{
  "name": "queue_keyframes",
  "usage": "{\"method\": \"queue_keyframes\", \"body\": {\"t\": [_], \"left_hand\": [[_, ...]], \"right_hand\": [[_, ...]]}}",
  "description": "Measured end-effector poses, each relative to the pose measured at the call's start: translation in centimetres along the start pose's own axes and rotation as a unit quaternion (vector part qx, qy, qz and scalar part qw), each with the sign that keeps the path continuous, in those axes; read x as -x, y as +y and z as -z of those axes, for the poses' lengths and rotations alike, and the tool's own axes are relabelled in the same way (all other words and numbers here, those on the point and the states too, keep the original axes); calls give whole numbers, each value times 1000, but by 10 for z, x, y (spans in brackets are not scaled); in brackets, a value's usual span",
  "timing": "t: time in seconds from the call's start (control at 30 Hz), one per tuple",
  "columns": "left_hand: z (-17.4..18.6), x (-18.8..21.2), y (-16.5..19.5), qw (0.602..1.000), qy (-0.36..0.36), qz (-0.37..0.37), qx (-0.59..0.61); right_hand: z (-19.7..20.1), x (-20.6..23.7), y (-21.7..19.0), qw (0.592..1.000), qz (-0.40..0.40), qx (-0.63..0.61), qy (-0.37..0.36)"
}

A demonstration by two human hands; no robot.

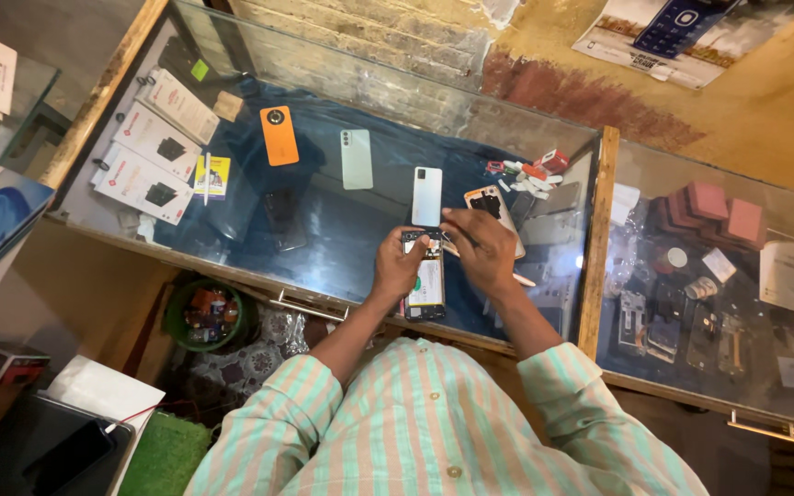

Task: The person uses a plastic pry tool to separate the back cover from a disassembled smartphone, then powers the device on to confirm the screen displays the brand logo and lock screen. After confirming operation, the person powers the device off and uses a red-tipped tool to adjust internal components near the motherboard.

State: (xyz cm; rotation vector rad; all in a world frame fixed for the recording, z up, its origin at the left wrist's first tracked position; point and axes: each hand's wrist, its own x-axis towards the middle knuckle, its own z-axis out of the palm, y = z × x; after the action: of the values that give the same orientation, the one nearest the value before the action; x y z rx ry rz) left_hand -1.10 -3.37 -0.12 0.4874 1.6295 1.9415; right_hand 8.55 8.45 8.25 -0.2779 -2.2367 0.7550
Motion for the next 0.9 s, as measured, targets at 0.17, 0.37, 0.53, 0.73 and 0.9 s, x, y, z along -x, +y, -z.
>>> {"method": "queue_keyframes", "body": {"t": [0.17, 0.37, 0.53, 0.73, 0.9], "left_hand": [[-1, 1, -1, 1000, -14, 2, 26], [1, 1, -2, 999, -17, -3, 32], [1, 3, -3, 997, -35, -22, 71], [8, 8, 0, 996, -65, -45, 31], [9, 10, 2, 997, -68, -27, 18]], "right_hand": [[-5, 0, -3, 999, -13, -24, 40], [8, -2, 32, 945, -178, -258, 92], [1, 10, 49, 910, -347, -182, -135], [-20, 20, 45, 868, -408, -242, -149], [-23, 20, 44, 853, -431, -264, -134]]}}
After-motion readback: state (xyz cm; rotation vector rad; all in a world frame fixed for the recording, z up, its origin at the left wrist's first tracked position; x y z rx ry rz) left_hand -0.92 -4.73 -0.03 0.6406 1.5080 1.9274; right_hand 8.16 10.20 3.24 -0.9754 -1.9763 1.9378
